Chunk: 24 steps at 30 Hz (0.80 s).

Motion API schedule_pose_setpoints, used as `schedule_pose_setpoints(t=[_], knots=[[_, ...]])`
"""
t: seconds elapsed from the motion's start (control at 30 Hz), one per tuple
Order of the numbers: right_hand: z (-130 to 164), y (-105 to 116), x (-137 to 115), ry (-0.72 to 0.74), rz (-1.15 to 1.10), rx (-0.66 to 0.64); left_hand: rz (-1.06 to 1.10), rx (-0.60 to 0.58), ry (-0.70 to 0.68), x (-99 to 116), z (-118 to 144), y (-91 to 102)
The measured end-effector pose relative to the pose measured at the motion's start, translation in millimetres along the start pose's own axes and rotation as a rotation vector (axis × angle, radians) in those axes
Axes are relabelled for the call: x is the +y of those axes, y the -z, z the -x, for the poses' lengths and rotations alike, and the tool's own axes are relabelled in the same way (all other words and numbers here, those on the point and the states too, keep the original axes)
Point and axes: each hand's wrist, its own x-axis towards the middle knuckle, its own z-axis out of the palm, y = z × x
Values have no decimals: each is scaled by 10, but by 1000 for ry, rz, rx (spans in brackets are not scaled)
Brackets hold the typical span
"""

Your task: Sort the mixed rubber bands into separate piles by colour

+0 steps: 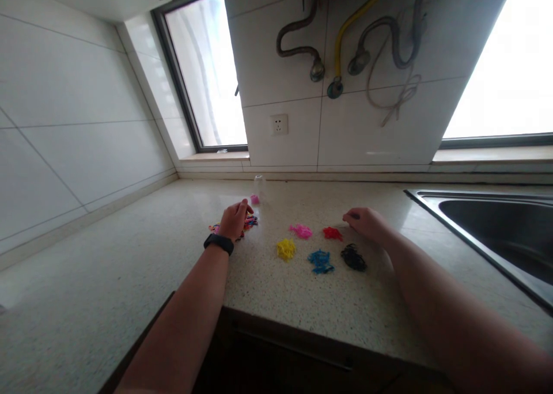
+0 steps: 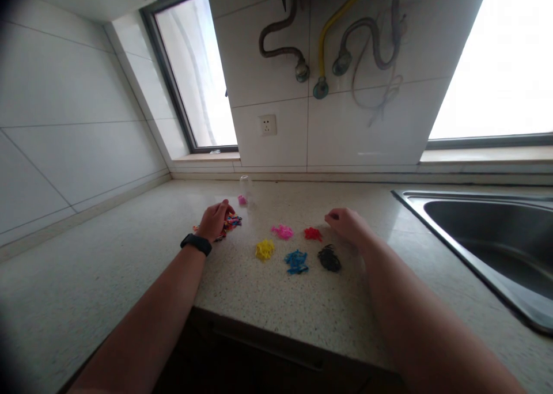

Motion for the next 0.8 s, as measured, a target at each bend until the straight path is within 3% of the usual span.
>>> schedule_pose_setpoints(t=[0.8], knots=[[-2, -78, 117, 11, -121, -101, -98, 61, 40, -27, -35, 39]])
